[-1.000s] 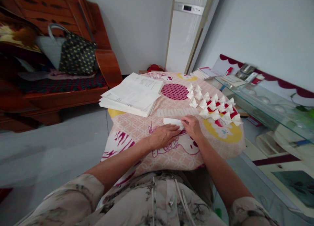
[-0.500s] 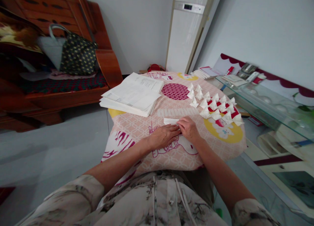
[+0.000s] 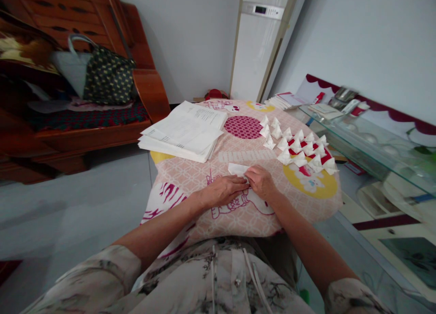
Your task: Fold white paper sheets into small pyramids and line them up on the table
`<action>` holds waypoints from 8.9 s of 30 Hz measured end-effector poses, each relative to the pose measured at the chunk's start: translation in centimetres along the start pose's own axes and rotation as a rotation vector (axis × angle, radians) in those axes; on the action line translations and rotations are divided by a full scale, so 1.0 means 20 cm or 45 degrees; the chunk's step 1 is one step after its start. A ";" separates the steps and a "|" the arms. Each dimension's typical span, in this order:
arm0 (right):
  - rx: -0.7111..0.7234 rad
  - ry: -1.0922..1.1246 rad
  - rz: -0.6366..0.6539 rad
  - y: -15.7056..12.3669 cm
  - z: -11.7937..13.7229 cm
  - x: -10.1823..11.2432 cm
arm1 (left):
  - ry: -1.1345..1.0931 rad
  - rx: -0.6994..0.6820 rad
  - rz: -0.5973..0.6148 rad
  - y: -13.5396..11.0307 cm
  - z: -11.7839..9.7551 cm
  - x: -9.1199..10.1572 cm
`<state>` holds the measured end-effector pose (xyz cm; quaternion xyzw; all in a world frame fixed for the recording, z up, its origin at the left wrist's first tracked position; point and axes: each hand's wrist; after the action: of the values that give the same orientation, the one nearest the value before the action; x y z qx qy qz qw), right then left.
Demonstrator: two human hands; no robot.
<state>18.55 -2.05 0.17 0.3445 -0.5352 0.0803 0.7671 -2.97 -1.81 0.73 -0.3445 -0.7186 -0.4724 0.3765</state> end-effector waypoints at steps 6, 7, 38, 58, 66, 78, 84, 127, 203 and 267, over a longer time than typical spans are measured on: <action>0.046 0.122 -0.038 -0.01 0.00 0.00 | -0.067 0.080 -0.152 0.02 -0.06 0.01; 0.056 0.156 -0.059 -0.02 0.00 0.01 | -0.071 0.093 -0.190 0.03 -0.07 0.00; -1.087 0.378 0.324 0.28 0.03 0.04 | 0.344 0.298 0.068 -0.01 -0.01 -0.06; -1.135 0.709 0.038 0.15 -0.07 0.18 | 0.340 0.300 0.023 -0.01 -0.01 -0.07; -1.012 0.330 0.180 0.15 -0.05 0.11 | 0.294 0.524 0.051 -0.01 -0.02 0.05; -1.034 0.529 0.193 0.09 -0.10 0.15 | 0.224 0.681 0.163 0.19 0.17 0.10; -1.050 0.730 0.195 0.07 -0.11 0.17 | 0.001 0.788 0.235 0.21 0.19 0.13; -0.980 1.038 0.264 0.02 -0.10 0.21 | -0.797 0.974 0.056 0.17 0.16 0.15; -0.556 0.600 0.017 -0.16 0.04 0.19 | -0.159 0.435 0.009 0.01 0.05 0.14; -0.994 0.383 0.254 0.03 0.04 0.22 | -0.284 0.807 -0.012 0.08 0.21 0.11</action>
<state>19.51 -3.13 4.36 -0.0405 -0.4384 -0.0050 0.8978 -3.62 2.95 2.19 -0.2566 -0.8680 -0.1866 0.3819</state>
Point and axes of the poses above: each hand's wrist, its own y-axis towards the middle knuckle, its own x-axis out of the back of the hand, z = x × y, and after that the axes turned 2 degrees about -x, right-handed
